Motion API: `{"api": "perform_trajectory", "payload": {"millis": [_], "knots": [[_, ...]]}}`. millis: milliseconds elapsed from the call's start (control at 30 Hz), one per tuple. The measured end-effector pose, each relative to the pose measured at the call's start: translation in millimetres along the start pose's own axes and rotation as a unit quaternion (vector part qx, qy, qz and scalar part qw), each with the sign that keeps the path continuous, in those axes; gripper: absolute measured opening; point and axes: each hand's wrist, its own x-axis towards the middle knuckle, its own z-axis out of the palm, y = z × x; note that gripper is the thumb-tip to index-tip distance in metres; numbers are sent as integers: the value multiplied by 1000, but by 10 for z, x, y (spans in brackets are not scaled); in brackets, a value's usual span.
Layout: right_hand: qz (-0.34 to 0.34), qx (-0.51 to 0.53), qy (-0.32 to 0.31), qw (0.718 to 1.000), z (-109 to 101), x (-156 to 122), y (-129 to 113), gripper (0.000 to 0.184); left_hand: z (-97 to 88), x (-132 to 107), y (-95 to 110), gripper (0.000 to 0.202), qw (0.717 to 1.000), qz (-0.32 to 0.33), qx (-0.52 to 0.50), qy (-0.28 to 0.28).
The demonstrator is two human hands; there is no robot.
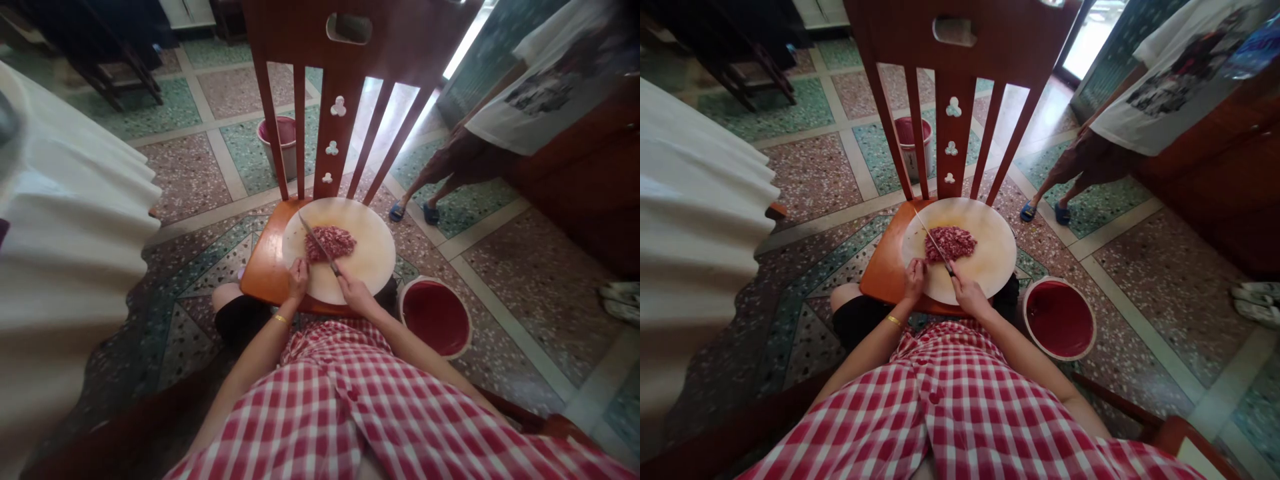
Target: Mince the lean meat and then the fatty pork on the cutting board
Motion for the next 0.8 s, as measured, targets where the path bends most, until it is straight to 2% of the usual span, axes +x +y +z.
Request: {"api": "perform_trajectory", "payload": {"millis": [100, 267, 333, 433, 500, 667, 800], "knots": [[25, -19, -16, 999, 6, 1, 60, 47, -4, 6, 10, 26, 1000, 3, -1, 1], [-32, 13, 6, 999, -132, -47, -125, 52, 3, -7, 22, 24, 1000, -9, -25, 0], [-24, 1, 1, 1000, -67, -26, -79, 51, 4, -9, 14, 23, 1000, -2, -27, 6], [24, -29, -20, 999, 62, 13, 82, 47, -2, -1, 1, 24, 999, 4, -28, 15], [33, -23, -24, 999, 59, 6, 103, 45, -5, 5, -2, 25, 999, 6, -34, 18], [-38, 23, 4, 999, -88, -60, -138, 50, 11, -14, -9, 27, 997, -6, -74, 24], [-6, -5, -15, 1000, 33, -34, -21, 48, 7, -51, 16, 31, 991, -7, -111, 75]]}}
